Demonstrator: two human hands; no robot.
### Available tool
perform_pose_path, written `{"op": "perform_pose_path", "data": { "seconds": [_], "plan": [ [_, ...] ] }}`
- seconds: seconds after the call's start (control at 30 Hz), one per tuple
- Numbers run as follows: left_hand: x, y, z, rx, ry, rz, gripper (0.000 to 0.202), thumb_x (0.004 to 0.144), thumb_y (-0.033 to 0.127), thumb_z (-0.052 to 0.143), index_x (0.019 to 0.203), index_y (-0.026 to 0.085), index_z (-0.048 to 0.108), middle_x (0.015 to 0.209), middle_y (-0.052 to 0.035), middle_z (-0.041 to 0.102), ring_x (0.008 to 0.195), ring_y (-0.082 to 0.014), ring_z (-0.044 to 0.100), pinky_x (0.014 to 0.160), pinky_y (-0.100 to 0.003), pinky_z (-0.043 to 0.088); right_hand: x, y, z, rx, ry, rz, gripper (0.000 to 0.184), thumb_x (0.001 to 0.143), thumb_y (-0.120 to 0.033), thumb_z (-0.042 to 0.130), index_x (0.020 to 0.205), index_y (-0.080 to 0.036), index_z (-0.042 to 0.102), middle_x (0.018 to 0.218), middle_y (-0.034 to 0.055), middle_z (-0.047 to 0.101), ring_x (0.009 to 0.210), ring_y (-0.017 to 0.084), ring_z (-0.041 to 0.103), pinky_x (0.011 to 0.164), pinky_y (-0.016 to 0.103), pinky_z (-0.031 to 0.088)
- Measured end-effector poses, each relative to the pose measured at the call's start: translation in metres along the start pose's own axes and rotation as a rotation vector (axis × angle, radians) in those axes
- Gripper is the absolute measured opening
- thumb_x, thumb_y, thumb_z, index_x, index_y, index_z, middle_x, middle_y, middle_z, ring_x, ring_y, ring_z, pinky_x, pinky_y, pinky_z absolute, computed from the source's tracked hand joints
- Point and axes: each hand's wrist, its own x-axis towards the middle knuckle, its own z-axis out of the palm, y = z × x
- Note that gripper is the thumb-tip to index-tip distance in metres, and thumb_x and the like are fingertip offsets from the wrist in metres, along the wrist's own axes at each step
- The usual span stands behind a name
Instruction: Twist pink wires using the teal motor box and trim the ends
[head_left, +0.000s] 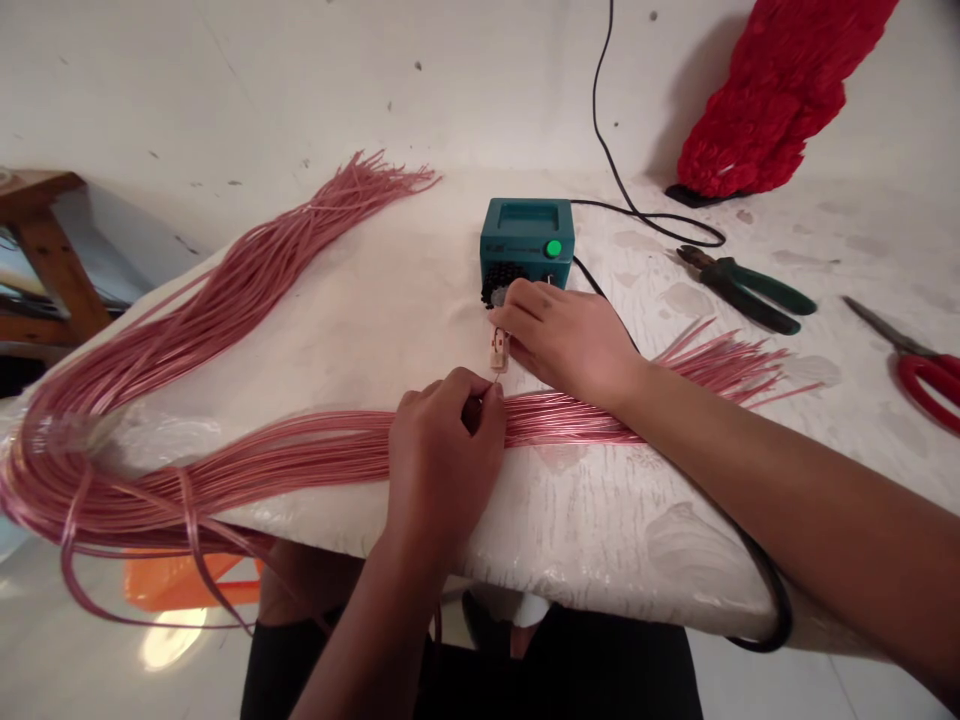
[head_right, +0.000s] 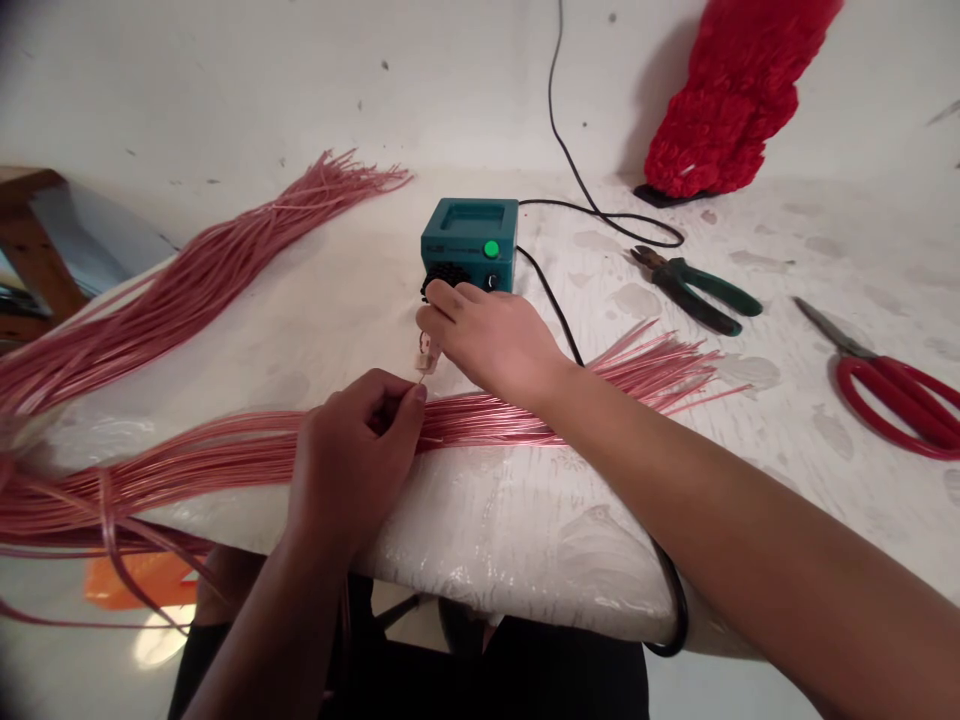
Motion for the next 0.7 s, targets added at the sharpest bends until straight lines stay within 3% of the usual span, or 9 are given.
{"op": "perform_pose_path", "data": {
  "seconds": [0.7],
  "plan": [
    [0.0006,0.0011,-0.001,-0.102,-0.025,-0.077,0.016,0.089,0.024,0.058,0.073,0.02,0.063,0.058,0.004,0.059,0.056,-0.0126,0.052,0.058,-0.027,0.037,-0.0009,-0.0007,0.0001,0.011,0.003,0.007,0.021,0.095,-0.01,0.047,0.104,-0.017,0.064,0.108,0.0081,0.066,0.087,0.02,0.059,0.055,0.034,0.022]
  ]
}}
